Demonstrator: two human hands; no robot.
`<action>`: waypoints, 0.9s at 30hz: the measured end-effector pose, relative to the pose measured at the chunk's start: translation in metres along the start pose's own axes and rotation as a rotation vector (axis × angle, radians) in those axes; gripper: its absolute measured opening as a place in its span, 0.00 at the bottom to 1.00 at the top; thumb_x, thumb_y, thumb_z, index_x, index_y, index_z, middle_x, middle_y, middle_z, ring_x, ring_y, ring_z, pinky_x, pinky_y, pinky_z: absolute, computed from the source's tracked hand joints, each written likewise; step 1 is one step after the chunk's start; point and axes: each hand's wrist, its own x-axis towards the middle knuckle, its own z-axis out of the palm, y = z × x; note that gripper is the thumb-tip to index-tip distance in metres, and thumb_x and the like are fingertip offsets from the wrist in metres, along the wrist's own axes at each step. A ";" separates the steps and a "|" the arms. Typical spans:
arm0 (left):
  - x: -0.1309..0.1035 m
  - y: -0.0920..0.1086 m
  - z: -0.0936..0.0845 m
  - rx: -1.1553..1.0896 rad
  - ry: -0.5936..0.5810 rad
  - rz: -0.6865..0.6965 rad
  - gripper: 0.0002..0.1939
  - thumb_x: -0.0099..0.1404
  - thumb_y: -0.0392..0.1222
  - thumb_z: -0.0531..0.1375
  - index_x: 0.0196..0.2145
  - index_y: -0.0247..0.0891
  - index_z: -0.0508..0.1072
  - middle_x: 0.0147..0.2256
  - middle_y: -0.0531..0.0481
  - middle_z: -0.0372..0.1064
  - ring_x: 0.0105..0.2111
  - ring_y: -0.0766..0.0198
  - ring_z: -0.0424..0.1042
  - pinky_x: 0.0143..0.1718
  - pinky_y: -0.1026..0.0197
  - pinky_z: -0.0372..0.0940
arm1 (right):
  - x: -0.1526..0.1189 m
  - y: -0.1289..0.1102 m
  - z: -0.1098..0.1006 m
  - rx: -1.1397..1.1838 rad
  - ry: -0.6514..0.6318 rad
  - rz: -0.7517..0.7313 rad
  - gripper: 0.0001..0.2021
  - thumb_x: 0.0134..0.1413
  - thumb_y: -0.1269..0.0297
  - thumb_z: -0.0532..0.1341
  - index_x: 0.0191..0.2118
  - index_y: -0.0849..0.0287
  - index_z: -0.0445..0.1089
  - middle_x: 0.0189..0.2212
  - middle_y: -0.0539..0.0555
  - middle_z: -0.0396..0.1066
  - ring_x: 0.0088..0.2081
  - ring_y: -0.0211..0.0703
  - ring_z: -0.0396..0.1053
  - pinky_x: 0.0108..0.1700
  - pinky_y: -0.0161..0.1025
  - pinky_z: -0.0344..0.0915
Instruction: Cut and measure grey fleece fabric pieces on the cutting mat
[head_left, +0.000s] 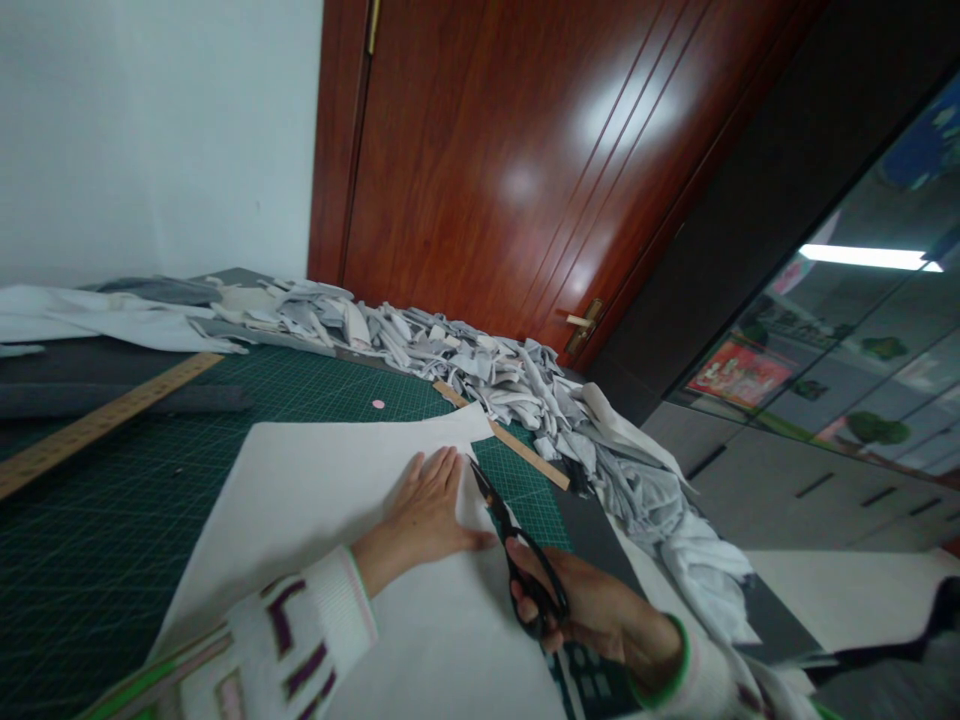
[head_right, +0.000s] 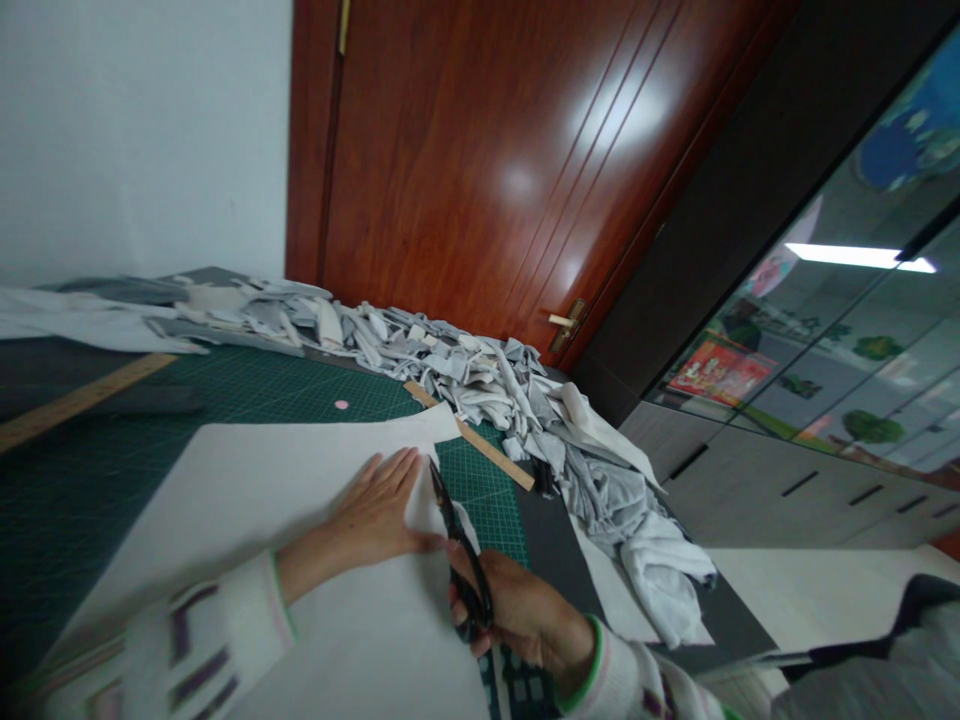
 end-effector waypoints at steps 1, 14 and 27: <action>0.000 0.000 -0.001 0.001 -0.004 -0.002 0.64 0.52 0.79 0.52 0.68 0.22 0.46 0.69 0.28 0.35 0.70 0.43 0.34 0.67 0.40 0.31 | 0.000 0.000 -0.001 -0.001 0.000 0.004 0.35 0.32 0.28 0.66 0.27 0.61 0.65 0.19 0.44 0.61 0.19 0.28 0.55 0.16 0.26 0.49; 0.000 0.000 0.000 0.002 -0.004 -0.009 0.65 0.52 0.79 0.52 0.68 0.20 0.45 0.69 0.29 0.35 0.70 0.44 0.34 0.68 0.41 0.29 | 0.001 -0.005 -0.011 -0.120 -0.058 0.160 0.28 0.59 0.38 0.55 0.27 0.61 0.66 0.19 0.46 0.62 0.17 0.27 0.57 0.17 0.25 0.59; 0.001 0.000 0.001 -0.027 0.017 0.000 0.63 0.52 0.76 0.56 0.69 0.26 0.44 0.69 0.30 0.37 0.69 0.41 0.35 0.67 0.40 0.32 | 0.012 -0.021 -0.011 -0.072 -0.050 0.181 0.27 0.63 0.41 0.52 0.28 0.62 0.66 0.19 0.47 0.64 0.16 0.28 0.55 0.16 0.25 0.58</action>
